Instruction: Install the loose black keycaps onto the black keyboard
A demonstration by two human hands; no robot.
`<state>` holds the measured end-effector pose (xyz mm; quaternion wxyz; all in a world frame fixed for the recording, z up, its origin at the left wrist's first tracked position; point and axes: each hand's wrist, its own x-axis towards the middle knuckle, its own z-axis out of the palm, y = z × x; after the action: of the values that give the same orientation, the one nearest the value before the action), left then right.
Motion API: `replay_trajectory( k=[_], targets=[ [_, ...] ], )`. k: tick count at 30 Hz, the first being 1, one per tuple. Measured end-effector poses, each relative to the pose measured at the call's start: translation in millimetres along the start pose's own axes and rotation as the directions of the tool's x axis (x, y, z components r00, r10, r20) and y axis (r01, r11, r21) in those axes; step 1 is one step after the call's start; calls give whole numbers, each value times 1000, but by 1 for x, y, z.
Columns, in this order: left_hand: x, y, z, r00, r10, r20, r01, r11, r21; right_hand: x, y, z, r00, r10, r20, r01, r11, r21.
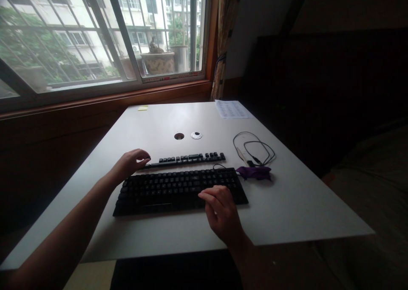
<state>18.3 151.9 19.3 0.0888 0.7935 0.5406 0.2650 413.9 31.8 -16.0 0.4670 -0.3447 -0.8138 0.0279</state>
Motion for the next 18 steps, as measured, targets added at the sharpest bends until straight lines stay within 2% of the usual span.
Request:
replay_trajectory(
  k=[5,8,13,18],
  targets=[
    [-44,29,-18,991,129,29,-126,987,-104,-1,0,-1,1000,4,4,-4,1000,11],
    [-74,48,-26,985,170,37,-165,980,-110,-1,-1,-1,1000,12,6,-12,1000,15],
    [-110,71,-25,971,233,60,-232,972,-25,-1,0,1,1000,21,14,-21,1000,15],
    [-119,78,-13,960,262,99,-274,953,131,-1,0,2,999,21,27,-21,1000,5]
  ],
)
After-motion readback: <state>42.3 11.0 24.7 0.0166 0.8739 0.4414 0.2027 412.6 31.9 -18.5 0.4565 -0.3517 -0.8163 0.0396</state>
